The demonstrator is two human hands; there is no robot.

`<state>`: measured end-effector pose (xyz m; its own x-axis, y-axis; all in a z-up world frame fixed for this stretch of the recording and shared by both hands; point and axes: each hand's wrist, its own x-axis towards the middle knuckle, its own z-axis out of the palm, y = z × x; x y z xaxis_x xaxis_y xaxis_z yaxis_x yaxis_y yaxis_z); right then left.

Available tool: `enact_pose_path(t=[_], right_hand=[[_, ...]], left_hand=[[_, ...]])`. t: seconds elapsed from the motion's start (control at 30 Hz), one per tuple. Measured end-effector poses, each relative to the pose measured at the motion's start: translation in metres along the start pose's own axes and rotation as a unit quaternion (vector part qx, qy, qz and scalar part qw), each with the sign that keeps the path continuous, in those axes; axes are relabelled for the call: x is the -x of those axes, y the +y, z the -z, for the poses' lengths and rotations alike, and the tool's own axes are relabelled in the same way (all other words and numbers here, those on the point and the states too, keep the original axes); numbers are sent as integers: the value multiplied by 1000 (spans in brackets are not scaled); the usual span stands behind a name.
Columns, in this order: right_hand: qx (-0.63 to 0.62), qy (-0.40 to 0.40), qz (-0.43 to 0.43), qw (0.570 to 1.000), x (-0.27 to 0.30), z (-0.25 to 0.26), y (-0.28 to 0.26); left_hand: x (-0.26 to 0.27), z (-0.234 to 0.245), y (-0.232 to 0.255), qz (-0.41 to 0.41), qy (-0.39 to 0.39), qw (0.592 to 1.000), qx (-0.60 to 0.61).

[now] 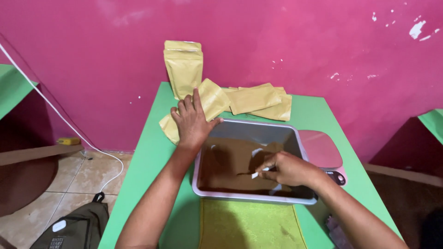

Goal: Stirring and leveling coffee powder in a metal tray using a small spoon on a digital scale.

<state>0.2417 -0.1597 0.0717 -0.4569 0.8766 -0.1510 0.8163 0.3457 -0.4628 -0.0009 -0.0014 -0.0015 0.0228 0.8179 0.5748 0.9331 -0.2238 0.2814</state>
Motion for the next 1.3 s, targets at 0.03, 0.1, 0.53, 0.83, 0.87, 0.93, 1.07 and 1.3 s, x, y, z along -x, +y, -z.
enact_pose_path(t=[0.03, 0.1, 0.53, 0.83, 0.87, 0.93, 1.07, 1.3], right_hand=[[4, 24, 19, 1000, 6, 6, -11], [29, 93, 18, 995, 26, 3, -9], [-138, 905, -182, 360, 270, -154, 149], [-192, 842, -462, 203, 334, -277, 283], [-189, 843, -463, 197, 341, -312, 306], [-67, 638, -643, 419, 350, -374, 360], [-321, 735, -515, 301, 302, -362, 333], [-432, 716, -443, 323, 260, -361, 309]], left_hand=[[-1, 1, 1, 0, -3, 1000, 7], [-1, 7, -1, -3, -18, 1000, 8], [5, 28, -1, -96, 73, 985, -126], [5, 32, -1, -107, 45, 986, -122], [5, 30, -3, -112, 45, 986, -118], [4, 29, -7, -124, 56, 985, -104], [2, 22, -10, -134, 76, 977, -148], [4, 26, -4, -53, -54, 997, -31]])
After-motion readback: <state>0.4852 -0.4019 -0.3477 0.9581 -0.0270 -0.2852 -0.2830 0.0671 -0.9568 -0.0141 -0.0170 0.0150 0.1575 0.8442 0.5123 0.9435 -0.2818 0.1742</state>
